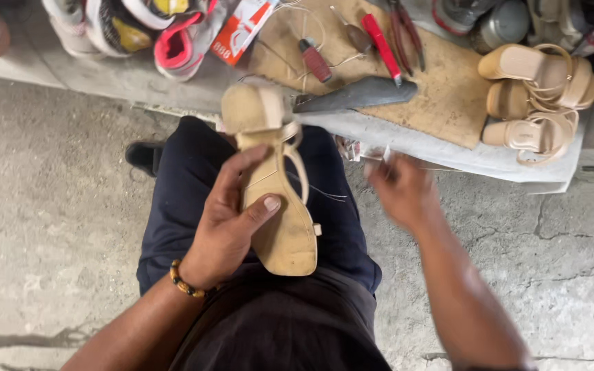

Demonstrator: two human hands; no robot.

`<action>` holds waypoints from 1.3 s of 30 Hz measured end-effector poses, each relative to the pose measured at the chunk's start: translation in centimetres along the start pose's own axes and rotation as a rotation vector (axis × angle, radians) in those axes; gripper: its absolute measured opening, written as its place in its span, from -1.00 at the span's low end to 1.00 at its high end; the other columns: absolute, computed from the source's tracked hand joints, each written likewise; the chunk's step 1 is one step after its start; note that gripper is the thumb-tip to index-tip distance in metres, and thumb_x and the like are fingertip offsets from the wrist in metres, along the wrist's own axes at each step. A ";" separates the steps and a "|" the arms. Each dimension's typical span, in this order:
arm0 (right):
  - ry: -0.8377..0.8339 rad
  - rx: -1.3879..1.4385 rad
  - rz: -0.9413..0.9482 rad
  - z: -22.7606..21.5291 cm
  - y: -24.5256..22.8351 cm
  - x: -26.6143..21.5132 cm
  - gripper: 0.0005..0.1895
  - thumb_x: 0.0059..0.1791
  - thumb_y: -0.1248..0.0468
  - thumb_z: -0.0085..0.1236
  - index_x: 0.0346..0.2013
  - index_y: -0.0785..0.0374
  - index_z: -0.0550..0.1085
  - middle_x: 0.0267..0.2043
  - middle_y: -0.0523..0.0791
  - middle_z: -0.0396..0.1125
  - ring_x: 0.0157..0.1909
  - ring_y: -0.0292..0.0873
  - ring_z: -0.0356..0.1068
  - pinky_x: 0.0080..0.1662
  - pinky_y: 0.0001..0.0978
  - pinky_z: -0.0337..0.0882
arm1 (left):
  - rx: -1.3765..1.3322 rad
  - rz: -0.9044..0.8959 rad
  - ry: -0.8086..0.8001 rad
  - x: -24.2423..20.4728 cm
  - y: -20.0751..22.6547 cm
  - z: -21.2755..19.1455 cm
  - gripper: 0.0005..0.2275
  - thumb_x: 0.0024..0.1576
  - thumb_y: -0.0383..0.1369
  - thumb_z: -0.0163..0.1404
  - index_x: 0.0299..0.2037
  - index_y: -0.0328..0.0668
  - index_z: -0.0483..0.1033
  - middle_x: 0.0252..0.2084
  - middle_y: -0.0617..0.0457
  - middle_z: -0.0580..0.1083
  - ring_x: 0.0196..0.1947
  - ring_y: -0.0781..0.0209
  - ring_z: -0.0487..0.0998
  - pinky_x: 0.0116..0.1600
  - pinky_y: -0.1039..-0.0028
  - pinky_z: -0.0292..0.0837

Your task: The person sews a beige high-heeled sandal using a needle and thread, repeatedly pulling the thread through the sole and straps. They trim excess thread with red-handled pliers and continue stitching the same sandal.

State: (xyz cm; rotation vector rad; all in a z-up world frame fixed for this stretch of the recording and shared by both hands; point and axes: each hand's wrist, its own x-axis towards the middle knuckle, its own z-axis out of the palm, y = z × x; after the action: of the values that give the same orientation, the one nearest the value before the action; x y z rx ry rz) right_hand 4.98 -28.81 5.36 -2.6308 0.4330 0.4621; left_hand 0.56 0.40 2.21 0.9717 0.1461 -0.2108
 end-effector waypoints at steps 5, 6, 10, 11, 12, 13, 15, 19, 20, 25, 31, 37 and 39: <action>0.213 -0.125 -0.178 -0.8 1.1 17.6 -0.52 0.16 -0.09 0.26 0.22 0.13 0.61 0.03 0.09 0.57 0.09 0.30 0.58 0.05 0.30 0.55 | 0.149 -0.044 -0.006 -0.7 -5.1 0.1 -0.55 0.29 -0.43 0.25 0.40 -0.11 0.52 0.30 -0.06 0.57 0.13 0.23 0.60 0.19 0.37 0.69; 0.212 -0.105 -0.201 -1.6 -1.4 18.8 -0.34 0.17 -0.06 0.25 0.49 0.21 0.54 0.19 0.11 0.55 0.14 0.21 0.55 0.07 0.25 0.54 | 0.196 -0.026 -0.068 -0.8 -5.7 0.4 -0.61 0.32 -0.39 0.23 0.35 -0.05 0.51 0.43 -0.02 0.54 0.34 0.21 0.56 0.38 0.35 0.58; 0.235 -0.301 -0.214 0.0 -1.6 23.9 -0.57 0.06 0.01 0.39 0.21 -0.02 0.75 0.03 0.22 0.57 0.01 0.45 0.58 0.04 0.35 0.56 | 0.132 -0.045 -0.082 -0.3 -9.4 -0.3 -0.58 0.36 -0.47 0.19 0.41 -0.12 0.44 0.39 -0.03 0.54 0.32 0.23 0.57 0.41 0.35 0.57; 0.249 -0.341 -0.185 0.4 -1.0 24.8 -0.52 0.05 -0.02 0.47 0.23 0.03 0.73 0.08 0.21 0.52 0.05 0.42 0.57 0.06 0.31 0.56 | 0.109 -0.043 -0.108 -0.2 -9.8 -0.4 -0.59 0.38 -0.47 0.17 0.43 -0.10 0.43 0.40 0.00 0.52 0.31 0.25 0.55 0.41 0.37 0.56; 0.263 -0.381 -0.157 0.8 -0.4 25.8 -0.46 0.05 -0.05 0.55 0.25 0.09 0.70 0.13 0.20 0.48 0.09 0.40 0.55 0.08 0.27 0.55 | 0.086 -0.041 -0.134 0.0 -10.2 -0.6 -0.59 0.40 -0.48 0.15 0.44 -0.08 0.41 0.41 0.03 0.50 0.31 0.27 0.52 0.42 0.38 0.55; 0.254 -0.380 -0.151 0.6 0.6 25.7 -0.46 0.05 -0.05 0.55 0.25 0.09 0.70 0.13 0.20 0.48 0.09 0.40 0.55 0.08 0.27 0.55 | 0.087 -0.051 -0.131 -0.1 -10.5 -0.8 -0.59 0.40 -0.48 0.15 0.44 -0.08 0.41 0.41 0.03 0.50 0.31 0.27 0.52 0.42 0.38 0.55; 0.383 -0.205 -0.257 0.0 2.6 25.7 -0.92 0.00 0.14 0.40 -0.21 -0.07 0.68 -0.04 0.01 0.56 -0.10 0.20 0.59 -0.11 0.16 0.57 | 0.111 -0.051 -0.177 0.0 -11.0 -1.1 -0.56 0.43 -0.44 0.13 0.50 -0.09 0.34 0.54 -0.03 0.43 0.48 0.21 0.44 0.56 0.35 0.43; 0.334 0.106 -0.178 -3.6 2.0 17.3 -0.76 0.11 0.15 0.40 0.06 0.01 0.58 0.05 -0.16 0.58 0.05 -0.13 0.57 -0.06 -0.10 0.56 | 0.226 0.009 -0.188 0.3 -10.2 -1.1 -0.51 0.44 -0.38 0.11 0.58 -0.09 0.30 0.60 0.00 0.34 0.71 0.12 0.24 0.77 0.25 0.09; 0.232 0.549 -0.165 -4.0 1.4 14.2 -0.73 0.05 0.29 0.20 0.04 0.09 0.45 -0.08 -0.06 0.56 -0.29 -0.18 0.40 -0.34 -0.24 0.35 | 0.285 -0.006 -0.193 0.2 -9.7 -1.0 -0.46 0.44 -0.33 0.10 0.61 -0.10 0.25 0.61 -0.01 0.32 0.69 0.11 0.25 0.75 0.23 0.13; -0.035 1.186 -0.071 -0.8 1.7 2.3 -0.89 0.08 0.45 0.16 -0.13 0.23 0.51 -0.47 -0.04 0.44 -0.64 -0.34 0.35 -0.68 -0.51 0.15 | 0.337 -0.028 -0.240 0.3 -8.4 0.0 -0.43 0.43 -0.37 0.02 0.66 -0.12 0.16 0.67 -0.04 0.26 0.70 0.09 0.22 0.76 0.24 0.06; -0.132 1.263 -0.222 4.9 5.1 -2.9 -0.60 -0.01 0.40 0.25 0.11 0.52 0.59 -0.34 0.11 0.51 -0.44 -0.18 0.57 -0.43 -0.46 0.64 | 0.346 -0.146 -0.292 0.3 -7.7 0.4 -0.34 0.42 -0.42 0.02 0.74 0.02 0.07 0.71 -0.30 0.23 0.65 -0.30 0.26 0.61 -0.22 0.24; -0.086 1.231 -0.253 4.2 4.5 -2.8 -0.71 0.01 0.48 0.29 0.02 0.56 0.59 -0.30 0.28 0.54 -0.53 -0.20 0.45 -0.61 -0.48 0.40 | 0.288 -0.157 -0.306 0.3 -7.6 0.0 -0.32 0.39 -0.43 0.02 0.74 0.00 0.06 0.61 -0.31 0.31 0.53 -0.18 0.37 0.52 -0.15 0.41; -0.059 1.261 -0.317 4.0 4.7 -3.0 -0.73 0.04 0.44 0.27 -0.01 0.58 0.59 -0.25 0.31 0.53 -0.50 -0.14 0.51 -0.55 -0.52 0.47 | 0.269 -0.153 -0.316 0.5 -7.9 -0.3 -0.31 0.38 -0.42 0.04 0.74 0.00 0.07 0.56 -0.29 0.35 0.45 -0.09 0.40 0.47 -0.08 0.48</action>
State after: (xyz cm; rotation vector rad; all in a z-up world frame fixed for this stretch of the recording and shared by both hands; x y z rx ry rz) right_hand -0.46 -30.30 1.40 -1.4094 0.1665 0.0762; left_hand -0.90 -3.69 -4.40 1.1816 -0.1012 -0.5318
